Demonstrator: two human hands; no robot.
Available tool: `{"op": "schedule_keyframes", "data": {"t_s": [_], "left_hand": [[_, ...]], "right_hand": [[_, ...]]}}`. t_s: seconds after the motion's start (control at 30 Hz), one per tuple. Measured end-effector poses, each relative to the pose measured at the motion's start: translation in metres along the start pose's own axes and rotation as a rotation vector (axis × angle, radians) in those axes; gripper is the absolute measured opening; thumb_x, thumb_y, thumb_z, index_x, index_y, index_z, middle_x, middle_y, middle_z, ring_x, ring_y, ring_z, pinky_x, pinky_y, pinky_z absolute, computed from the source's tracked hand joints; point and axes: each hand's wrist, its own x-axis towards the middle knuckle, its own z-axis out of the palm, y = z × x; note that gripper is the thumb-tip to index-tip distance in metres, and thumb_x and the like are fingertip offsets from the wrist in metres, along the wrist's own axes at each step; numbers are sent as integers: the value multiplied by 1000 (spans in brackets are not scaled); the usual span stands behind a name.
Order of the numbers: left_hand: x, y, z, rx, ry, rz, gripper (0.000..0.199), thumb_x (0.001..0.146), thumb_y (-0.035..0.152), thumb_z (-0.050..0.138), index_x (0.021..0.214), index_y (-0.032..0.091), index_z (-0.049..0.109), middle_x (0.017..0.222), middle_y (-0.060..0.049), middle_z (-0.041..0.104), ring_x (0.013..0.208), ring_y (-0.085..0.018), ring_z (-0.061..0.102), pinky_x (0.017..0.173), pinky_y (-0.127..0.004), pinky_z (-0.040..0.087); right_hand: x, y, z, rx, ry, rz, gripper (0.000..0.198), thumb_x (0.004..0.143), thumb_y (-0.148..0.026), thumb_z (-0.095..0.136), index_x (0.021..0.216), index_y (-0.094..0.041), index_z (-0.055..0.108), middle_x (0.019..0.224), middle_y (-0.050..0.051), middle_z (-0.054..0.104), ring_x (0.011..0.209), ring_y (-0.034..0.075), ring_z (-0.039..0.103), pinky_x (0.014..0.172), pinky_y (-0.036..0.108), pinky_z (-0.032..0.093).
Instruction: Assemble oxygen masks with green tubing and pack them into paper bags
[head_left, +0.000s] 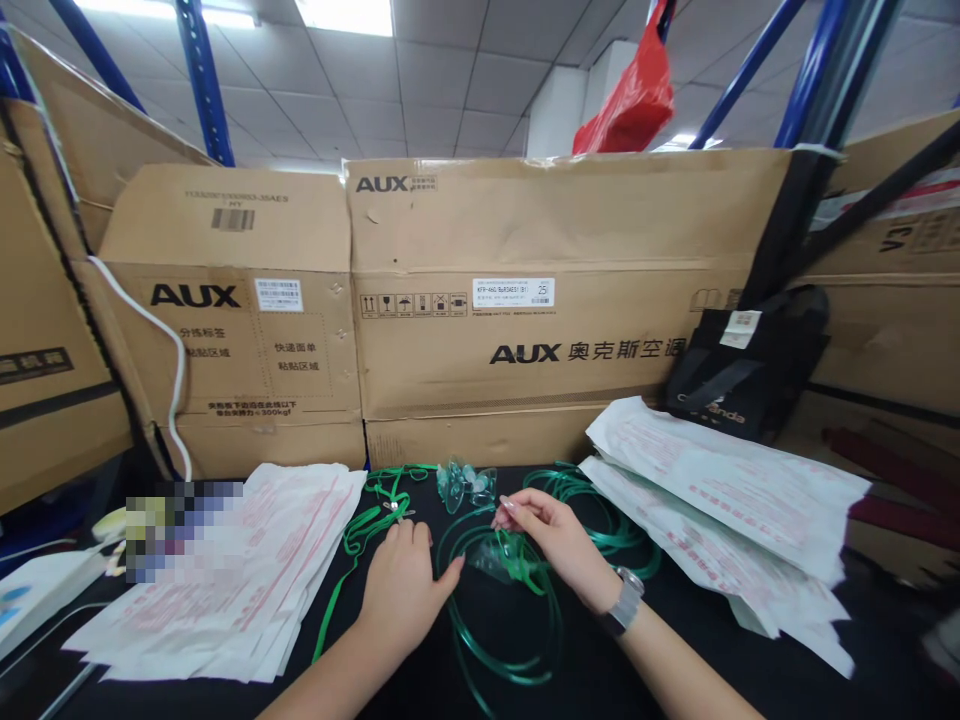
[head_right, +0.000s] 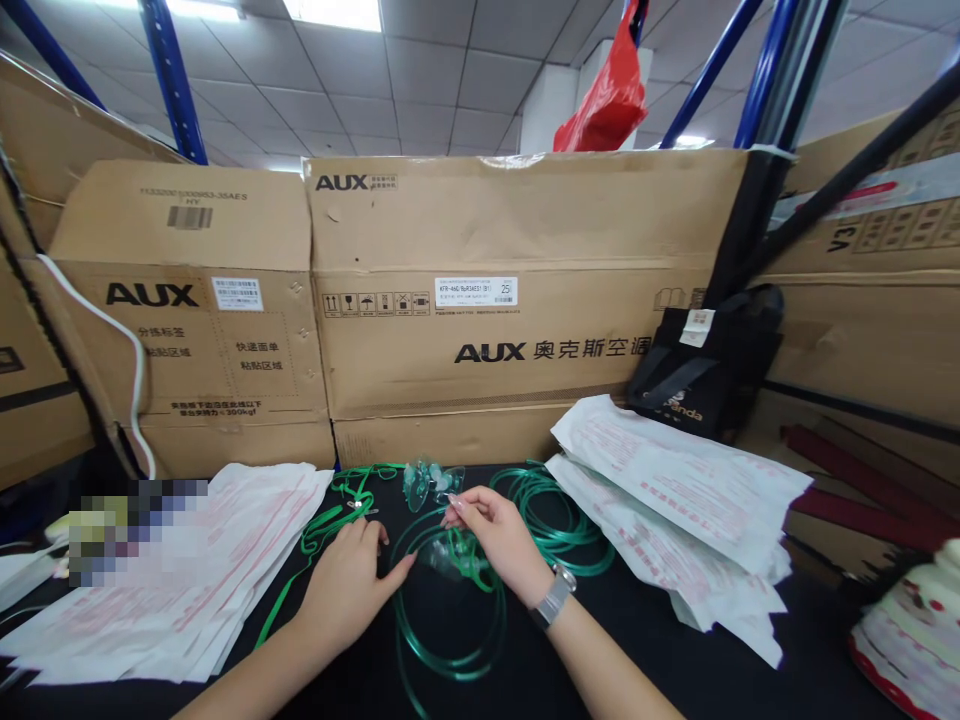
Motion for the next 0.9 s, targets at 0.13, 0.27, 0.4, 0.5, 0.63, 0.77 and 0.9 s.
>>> {"op": "schedule_keyframes", "data": {"t_s": [0.13,0.27,0.4,0.5,0.63,0.77,0.9], "left_hand": [[15,14,-1,38,-146,-109,42,68,34,57,99,6,51,105,-22,54,99,-33,50,75,-40,41],[28,18,2,20,-246,-193,38,72,18,57,105,5,48,103,-20,56,94,-27,56,76,-37,43],[34,14,7,-51,-338,-215,27,80,26,51,104,14,51,103,-6,57,88,-19,57,76,-39,46],[34,3,9,-160,-369,-193,22,80,28,51,97,14,55,97,-5,59,84,-17,57,73,-38,46],[29,-14,3,-417,-352,-125,8,73,21,56,74,13,54,77,-4,62,79,-19,59,72,-34,44],[13,-25,-12,-744,-377,-51,7,81,22,40,86,18,43,82,-3,63,76,-14,62,68,-27,45],[-8,-30,-15,-1292,-446,-100,19,78,31,48,91,19,41,72,2,57,56,-7,55,54,-21,40]], "right_hand": [[1,2,-20,-308,-66,62,39,68,-46,58,93,-15,56,89,6,60,82,17,55,76,31,43],[-6,11,-22,-688,-138,92,46,48,-44,73,81,-16,58,80,2,54,74,17,51,69,31,43],[-11,24,-7,-765,-74,47,35,43,-31,77,65,-18,53,70,-2,44,74,18,46,71,34,39],[-12,29,2,-700,-37,-12,29,47,-14,71,66,-18,51,72,-3,42,71,15,46,69,30,39],[-5,28,-3,-548,117,-92,26,55,-5,57,76,-18,48,82,-1,40,67,12,47,68,28,42],[6,27,-16,-348,324,-132,25,64,-17,56,84,-19,40,91,3,41,77,16,51,70,33,44],[12,25,-21,-104,367,-154,32,69,-33,57,86,-22,33,90,4,50,80,17,58,70,33,46]]}}
